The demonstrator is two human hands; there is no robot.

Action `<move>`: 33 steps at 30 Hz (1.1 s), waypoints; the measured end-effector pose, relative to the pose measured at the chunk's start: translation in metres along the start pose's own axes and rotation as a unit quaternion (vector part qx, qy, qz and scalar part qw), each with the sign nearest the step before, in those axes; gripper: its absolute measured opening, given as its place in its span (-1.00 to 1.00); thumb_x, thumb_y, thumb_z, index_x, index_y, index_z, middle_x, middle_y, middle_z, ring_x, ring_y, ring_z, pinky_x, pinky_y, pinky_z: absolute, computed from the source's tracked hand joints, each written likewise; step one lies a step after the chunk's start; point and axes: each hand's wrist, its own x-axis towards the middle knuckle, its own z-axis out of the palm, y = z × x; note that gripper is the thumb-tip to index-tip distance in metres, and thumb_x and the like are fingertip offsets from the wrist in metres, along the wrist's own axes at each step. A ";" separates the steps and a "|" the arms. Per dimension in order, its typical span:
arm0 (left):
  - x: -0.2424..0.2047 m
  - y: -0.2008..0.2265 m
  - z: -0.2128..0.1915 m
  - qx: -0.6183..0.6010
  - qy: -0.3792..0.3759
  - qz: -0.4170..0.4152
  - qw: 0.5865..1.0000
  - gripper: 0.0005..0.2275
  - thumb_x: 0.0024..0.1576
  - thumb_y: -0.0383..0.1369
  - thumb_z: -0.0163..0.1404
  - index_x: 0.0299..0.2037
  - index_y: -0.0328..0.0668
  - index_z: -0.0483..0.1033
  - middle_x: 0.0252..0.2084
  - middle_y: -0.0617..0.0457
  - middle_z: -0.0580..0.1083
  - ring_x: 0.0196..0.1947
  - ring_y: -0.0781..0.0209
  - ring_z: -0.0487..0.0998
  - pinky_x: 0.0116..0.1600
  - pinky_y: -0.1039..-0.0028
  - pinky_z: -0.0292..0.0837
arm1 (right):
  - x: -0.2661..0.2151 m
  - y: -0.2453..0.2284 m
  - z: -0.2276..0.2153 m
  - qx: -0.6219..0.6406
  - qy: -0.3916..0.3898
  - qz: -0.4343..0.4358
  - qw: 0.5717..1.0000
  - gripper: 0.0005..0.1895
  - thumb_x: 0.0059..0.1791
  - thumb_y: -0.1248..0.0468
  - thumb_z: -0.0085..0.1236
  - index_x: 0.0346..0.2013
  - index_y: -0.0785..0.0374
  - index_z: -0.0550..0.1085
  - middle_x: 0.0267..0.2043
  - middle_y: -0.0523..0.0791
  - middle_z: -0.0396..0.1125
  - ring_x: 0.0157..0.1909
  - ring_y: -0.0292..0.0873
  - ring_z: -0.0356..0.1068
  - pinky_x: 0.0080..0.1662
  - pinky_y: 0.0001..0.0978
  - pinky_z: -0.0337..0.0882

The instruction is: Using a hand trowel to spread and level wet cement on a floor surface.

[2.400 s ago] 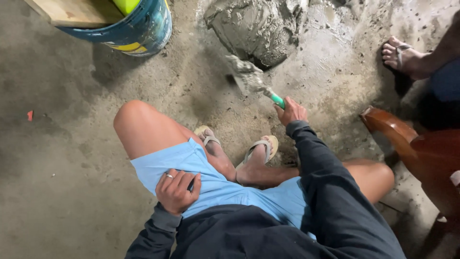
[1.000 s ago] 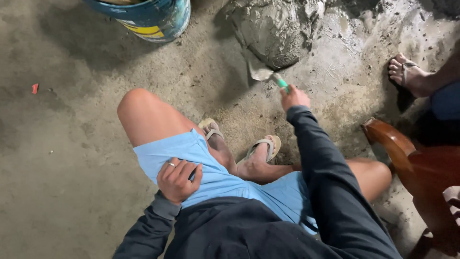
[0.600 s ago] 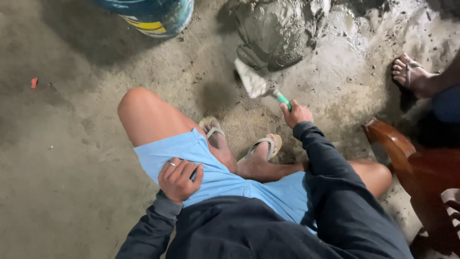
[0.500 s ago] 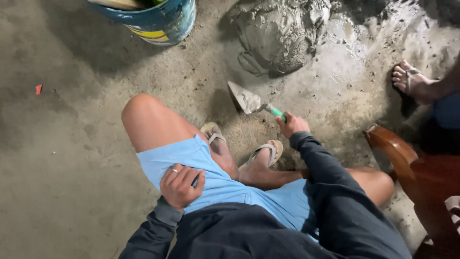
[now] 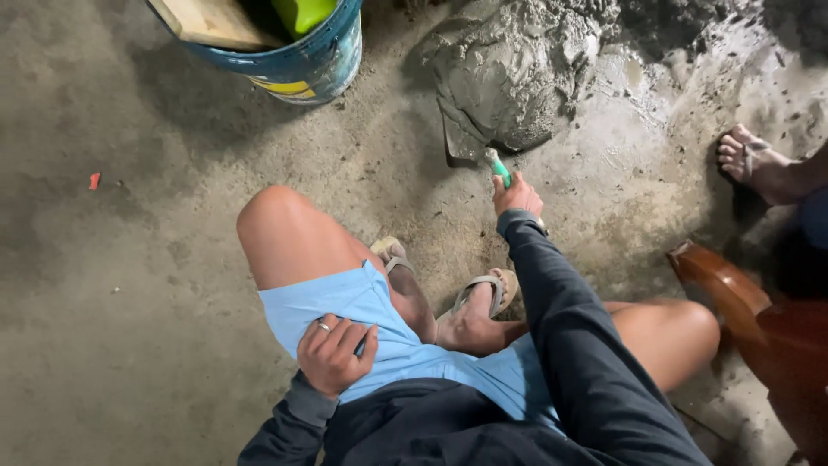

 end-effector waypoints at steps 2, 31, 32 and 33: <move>0.003 0.001 -0.002 0.002 0.018 -0.008 1.000 -0.83 0.30 -0.16 0.01 -0.22 0.01 0.54 -0.31 0.15 0.47 -0.17 -0.01 0.51 0.01 0.01 0.56 | -0.011 -0.002 -0.001 -0.011 0.056 -0.031 0.998 -0.50 0.14 -0.21 -0.08 -0.02 0.15 0.43 -0.13 0.08 0.48 -0.15 0.22 0.48 -0.12 0.10 0.41; -0.007 -0.008 0.003 -0.014 0.042 -0.011 0.999 -0.83 0.32 -0.16 -0.01 -0.19 0.04 0.57 -0.31 0.18 0.49 -0.26 0.03 0.51 -0.01 0.05 0.58 | -0.039 0.056 -0.049 0.426 0.059 -0.059 0.901 -0.38 0.14 -0.21 -0.18 -0.48 0.21 0.45 -0.57 -0.08 0.31 -0.59 -0.15 0.23 -0.48 -0.15 0.19; -0.010 -0.009 0.003 -0.019 0.034 -0.004 0.999 -0.84 0.31 -0.16 0.00 -0.17 0.06 0.57 -0.27 0.19 0.52 -0.25 0.04 0.52 0.01 0.05 0.59 | -0.032 0.064 -0.035 0.342 0.076 -0.092 0.932 -0.37 0.14 -0.25 -0.18 -0.40 0.21 0.52 -0.43 -0.08 0.43 -0.47 -0.12 0.35 -0.37 -0.09 0.26; -0.009 -0.008 0.001 -0.015 0.033 -0.003 0.999 -0.84 0.31 -0.16 0.00 -0.17 0.06 0.57 -0.27 0.19 0.52 -0.25 0.04 0.52 0.01 0.05 0.59 | -0.025 0.069 -0.023 0.345 0.074 -0.093 0.931 -0.37 0.14 -0.25 -0.18 -0.40 0.21 0.52 -0.43 -0.08 0.43 -0.47 -0.12 0.35 -0.37 -0.09 0.26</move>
